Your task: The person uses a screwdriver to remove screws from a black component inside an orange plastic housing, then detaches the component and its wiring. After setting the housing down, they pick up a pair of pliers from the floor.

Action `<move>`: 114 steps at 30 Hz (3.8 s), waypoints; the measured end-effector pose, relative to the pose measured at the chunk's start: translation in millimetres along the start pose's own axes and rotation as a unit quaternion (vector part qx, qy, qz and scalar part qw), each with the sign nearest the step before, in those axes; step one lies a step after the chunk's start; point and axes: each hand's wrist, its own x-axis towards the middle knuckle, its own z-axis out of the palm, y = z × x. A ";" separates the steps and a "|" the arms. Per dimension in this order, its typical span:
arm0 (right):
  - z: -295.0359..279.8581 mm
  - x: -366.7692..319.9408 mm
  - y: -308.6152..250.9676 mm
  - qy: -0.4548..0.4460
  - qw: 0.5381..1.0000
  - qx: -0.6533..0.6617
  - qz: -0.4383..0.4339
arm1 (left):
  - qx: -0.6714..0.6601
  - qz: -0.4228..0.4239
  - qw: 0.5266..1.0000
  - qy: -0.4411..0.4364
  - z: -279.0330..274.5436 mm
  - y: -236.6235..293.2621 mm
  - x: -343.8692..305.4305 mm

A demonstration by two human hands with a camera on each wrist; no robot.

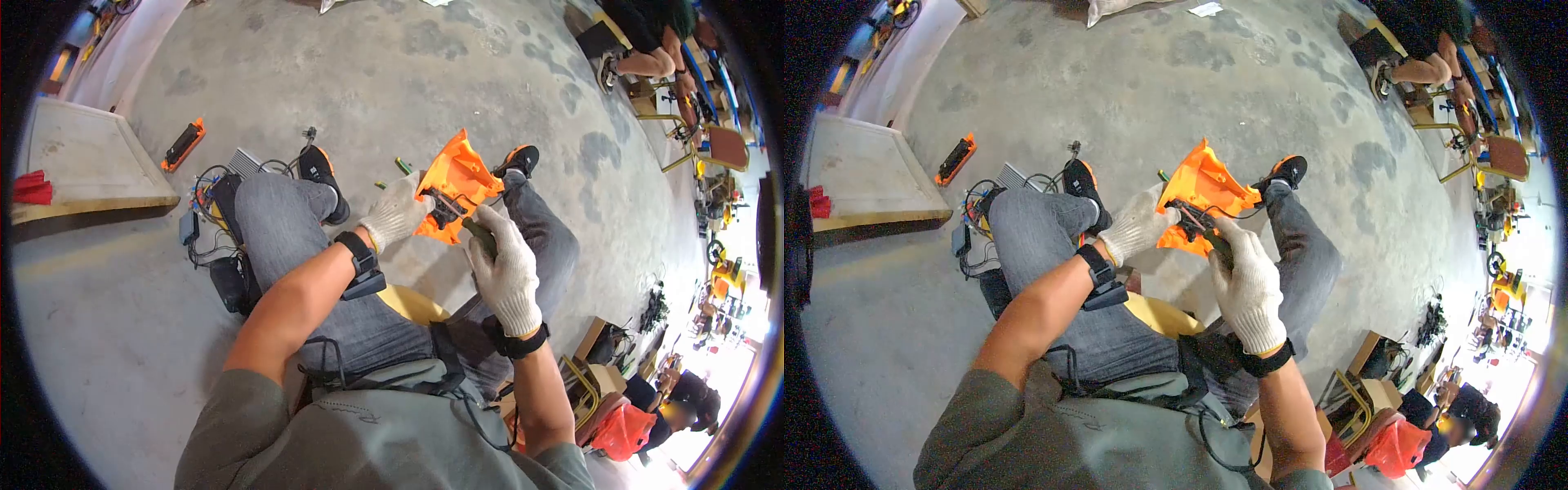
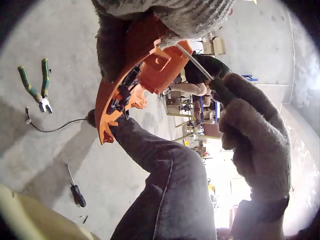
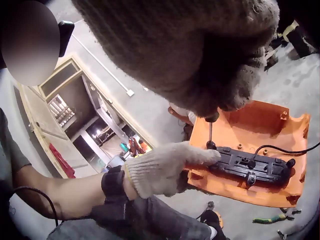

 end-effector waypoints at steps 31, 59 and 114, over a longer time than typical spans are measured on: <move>15.3 5.2 9.5 0.013 0.975 0.062 0.212 | 0.086 -0.028 0.995 0.035 0.0 -5.8 -1.0; 5.1 6.9 16.4 -0.055 0.988 0.071 0.129 | 0.008 0.022 0.998 0.054 1.1 -21.3 4.1; -42.4 -8.4 66.0 -0.042 0.709 0.653 0.262 | -0.442 -0.072 0.894 -0.023 -105.8 63.1 -42.6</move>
